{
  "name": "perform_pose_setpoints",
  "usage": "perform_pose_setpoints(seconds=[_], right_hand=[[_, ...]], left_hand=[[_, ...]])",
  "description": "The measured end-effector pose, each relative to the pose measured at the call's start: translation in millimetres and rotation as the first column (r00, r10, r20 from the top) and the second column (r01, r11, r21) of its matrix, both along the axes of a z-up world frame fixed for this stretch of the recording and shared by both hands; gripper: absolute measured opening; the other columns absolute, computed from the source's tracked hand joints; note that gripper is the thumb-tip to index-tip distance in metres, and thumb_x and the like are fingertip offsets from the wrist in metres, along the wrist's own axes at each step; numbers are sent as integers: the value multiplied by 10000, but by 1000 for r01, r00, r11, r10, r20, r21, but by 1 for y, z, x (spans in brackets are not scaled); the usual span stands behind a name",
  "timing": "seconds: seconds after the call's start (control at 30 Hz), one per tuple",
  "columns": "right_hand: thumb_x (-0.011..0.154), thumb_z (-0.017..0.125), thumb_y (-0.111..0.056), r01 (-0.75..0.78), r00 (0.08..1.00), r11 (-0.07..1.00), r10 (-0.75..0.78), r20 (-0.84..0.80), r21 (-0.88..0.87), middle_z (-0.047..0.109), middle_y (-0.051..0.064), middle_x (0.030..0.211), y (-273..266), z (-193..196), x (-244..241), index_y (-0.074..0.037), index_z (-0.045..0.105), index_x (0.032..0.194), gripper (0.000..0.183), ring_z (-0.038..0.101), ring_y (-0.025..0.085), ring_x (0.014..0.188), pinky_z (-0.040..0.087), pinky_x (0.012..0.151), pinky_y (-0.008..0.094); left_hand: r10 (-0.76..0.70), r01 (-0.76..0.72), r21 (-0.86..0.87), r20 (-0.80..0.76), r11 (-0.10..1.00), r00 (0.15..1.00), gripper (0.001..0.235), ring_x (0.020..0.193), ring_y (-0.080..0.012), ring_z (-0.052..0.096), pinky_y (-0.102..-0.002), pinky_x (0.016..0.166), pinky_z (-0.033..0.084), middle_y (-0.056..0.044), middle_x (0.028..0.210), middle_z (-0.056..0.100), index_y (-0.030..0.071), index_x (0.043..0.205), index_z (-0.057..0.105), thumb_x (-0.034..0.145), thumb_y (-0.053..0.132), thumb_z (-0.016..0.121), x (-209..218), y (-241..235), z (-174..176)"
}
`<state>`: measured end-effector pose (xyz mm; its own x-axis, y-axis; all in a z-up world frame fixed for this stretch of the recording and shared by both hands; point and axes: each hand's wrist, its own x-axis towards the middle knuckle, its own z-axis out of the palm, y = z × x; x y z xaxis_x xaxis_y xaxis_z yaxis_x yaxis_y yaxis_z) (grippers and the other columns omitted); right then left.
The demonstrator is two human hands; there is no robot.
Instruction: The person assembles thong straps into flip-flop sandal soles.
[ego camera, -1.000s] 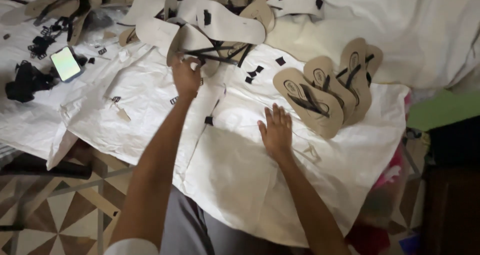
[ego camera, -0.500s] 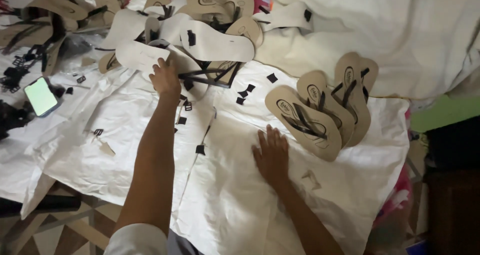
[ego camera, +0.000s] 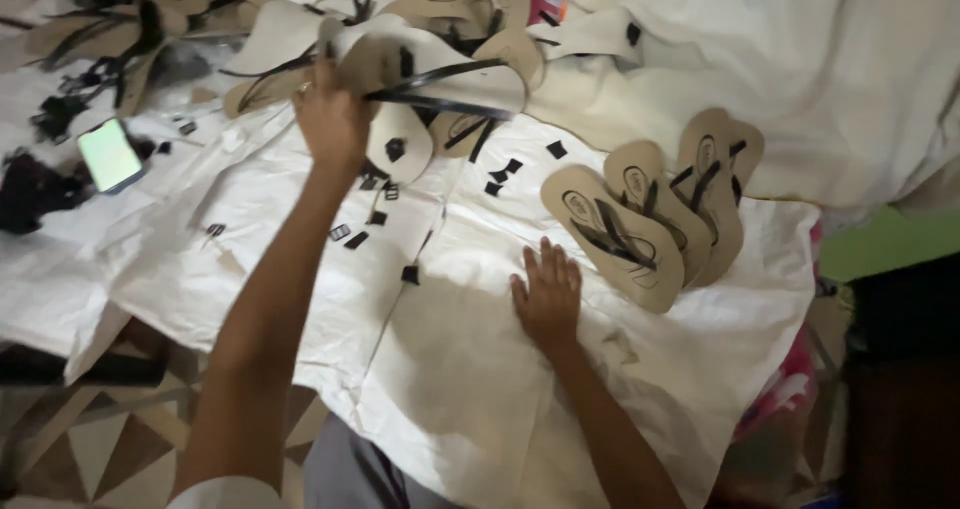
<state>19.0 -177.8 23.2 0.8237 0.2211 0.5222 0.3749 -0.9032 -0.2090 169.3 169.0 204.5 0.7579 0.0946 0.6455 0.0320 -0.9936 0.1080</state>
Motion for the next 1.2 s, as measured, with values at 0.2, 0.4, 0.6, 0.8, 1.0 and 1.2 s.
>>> perform_pose_setpoints(seconds=[0.2, 0.4, 0.6, 0.8, 1.0, 1.2], right_hand=[[1004, 533, -444, 7, 997, 998, -12, -81, -60, 454, 212, 1567, -2, -1, 2, -92, 570, 1448, 568, 398, 396, 1445, 246, 1195, 564], [1009, 553, -444, -16, 999, 998, 19, 39, -66, 484, 215, 1542, -9, -20, 10, -77, 596, 1419, 553, 398, 425, 1448, 248, 1177, 573], [1110, 591, -260, -202, 935, 899, 59, 350, 389, 599, 226, 1419, -3, -3, -34, 5, 636, 1280, 318, 527, 410, 1304, 399, 1113, 544], [1101, 587, -274, -179, 918, 428, 396, -6, 886, 685, 18, 935, 31, 17, -88, 35, 681, 1173, 332, 581, 76, 835, 486, 746, 244], [1099, 559, -208, -144, 932, 435, 363, -27, 889, 718, 83, 914, 33, 43, -80, 52, 682, 1066, 289, 653, 130, 807, 527, 732, 288], [1125, 485, -219, 51, 915, 5, 401, -49, 999, 723, 135, 813, 36, 28, -68, 52, 627, 921, 368, 680, 198, 711, 564, 696, 324]], left_hand=[[-94, 212, -345, 327, 915, 940, 476, 1330, -369, 505, -517, 1104, 391, -163, 1423, 568, -69, 1318, 664, 905, 135, 782, -113, -78, 4], [-179, 376, -398, 451, 837, 874, 485, 1149, -443, 591, -525, 967, 508, -252, 1204, 636, -71, 1093, 669, 730, 189, 858, -217, -155, -49], [-169, 274, -470, 252, 839, 953, 228, 1049, -373, 646, -553, 931, 419, -99, 1073, 689, 128, 919, 746, 724, 235, 796, -264, -196, -124], [-232, 147, -514, -105, 845, 967, 203, 1066, -285, 641, -512, 953, 434, -68, 998, 686, 138, 968, 729, 784, 223, 718, -265, -215, -155], [-303, 263, -525, 10, 810, 953, 310, 1032, -282, 627, -546, 958, 397, -68, 937, 684, 127, 1060, 761, 807, 307, 774, -270, -215, -150], [-286, 313, -527, 133, 791, 949, 239, 1069, -240, 627, -507, 1002, 396, -38, 1003, 713, 168, 1068, 789, 846, 255, 776, -271, -222, -151]])
